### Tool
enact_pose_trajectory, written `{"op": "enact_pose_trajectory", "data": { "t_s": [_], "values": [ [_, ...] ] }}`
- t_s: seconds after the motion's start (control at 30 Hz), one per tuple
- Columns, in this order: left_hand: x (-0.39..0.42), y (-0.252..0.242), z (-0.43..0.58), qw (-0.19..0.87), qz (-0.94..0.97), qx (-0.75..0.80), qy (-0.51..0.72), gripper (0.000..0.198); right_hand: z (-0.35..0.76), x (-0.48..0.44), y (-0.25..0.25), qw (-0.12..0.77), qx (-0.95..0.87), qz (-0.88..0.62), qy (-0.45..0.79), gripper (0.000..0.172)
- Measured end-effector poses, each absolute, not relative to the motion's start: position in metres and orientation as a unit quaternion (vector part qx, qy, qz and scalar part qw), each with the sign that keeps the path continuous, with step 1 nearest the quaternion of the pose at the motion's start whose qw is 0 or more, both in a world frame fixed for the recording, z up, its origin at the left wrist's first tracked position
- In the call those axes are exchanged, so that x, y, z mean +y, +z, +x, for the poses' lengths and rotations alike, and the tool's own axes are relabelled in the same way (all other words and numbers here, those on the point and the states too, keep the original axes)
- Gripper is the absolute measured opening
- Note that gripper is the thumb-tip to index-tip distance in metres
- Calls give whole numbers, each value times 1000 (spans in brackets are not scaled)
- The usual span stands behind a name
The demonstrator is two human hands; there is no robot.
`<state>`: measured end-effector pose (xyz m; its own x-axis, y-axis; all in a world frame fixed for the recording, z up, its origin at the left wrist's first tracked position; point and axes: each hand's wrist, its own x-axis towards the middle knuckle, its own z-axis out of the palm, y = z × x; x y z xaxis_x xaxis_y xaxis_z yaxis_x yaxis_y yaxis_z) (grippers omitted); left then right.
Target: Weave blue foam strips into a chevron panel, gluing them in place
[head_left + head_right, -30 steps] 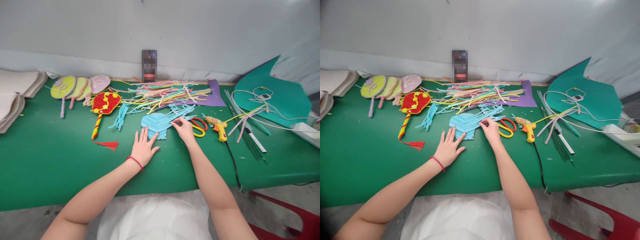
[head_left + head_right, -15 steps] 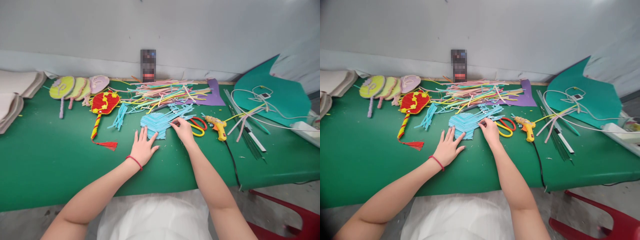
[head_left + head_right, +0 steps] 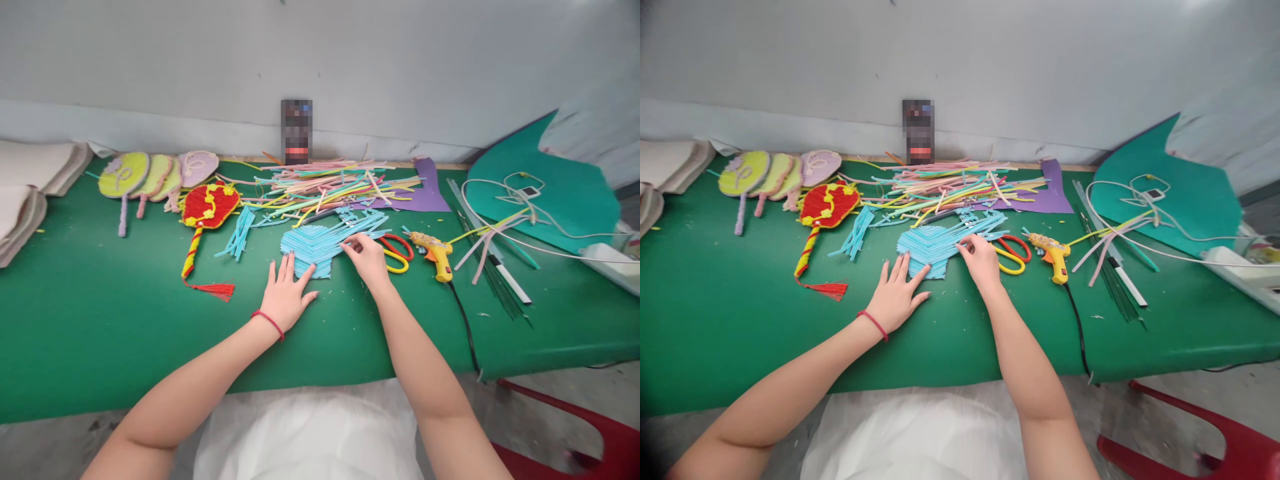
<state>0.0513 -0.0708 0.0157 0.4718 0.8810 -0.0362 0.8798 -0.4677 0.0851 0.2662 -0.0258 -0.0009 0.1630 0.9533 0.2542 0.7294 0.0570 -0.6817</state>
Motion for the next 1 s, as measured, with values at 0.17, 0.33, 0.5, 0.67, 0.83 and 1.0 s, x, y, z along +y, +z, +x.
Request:
{"op": "enact_pose_trajectory", "data": {
  "t_s": [0.17,0.33,0.5,0.67,0.83,1.0],
  "values": [
    [-71,15,51,40,857,514,7,58,263,-25,-1,359,-672,-629,155,19],
    [-71,17,52,39,857,514,12,58,255,-28,0,334,-695,-625,119,17],
    [-74,16,52,33,865,499,25,59,241,-28,-5,347,-741,-566,95,18],
    [-74,14,52,28,862,507,12,61,232,-25,-13,364,-775,-501,125,17],
    [-72,14,52,20,859,511,7,62,232,-24,-16,360,-789,-483,120,17],
    [-73,14,52,17,857,514,6,63,232,-24,-15,359,-792,-481,112,14]
  ]
}}
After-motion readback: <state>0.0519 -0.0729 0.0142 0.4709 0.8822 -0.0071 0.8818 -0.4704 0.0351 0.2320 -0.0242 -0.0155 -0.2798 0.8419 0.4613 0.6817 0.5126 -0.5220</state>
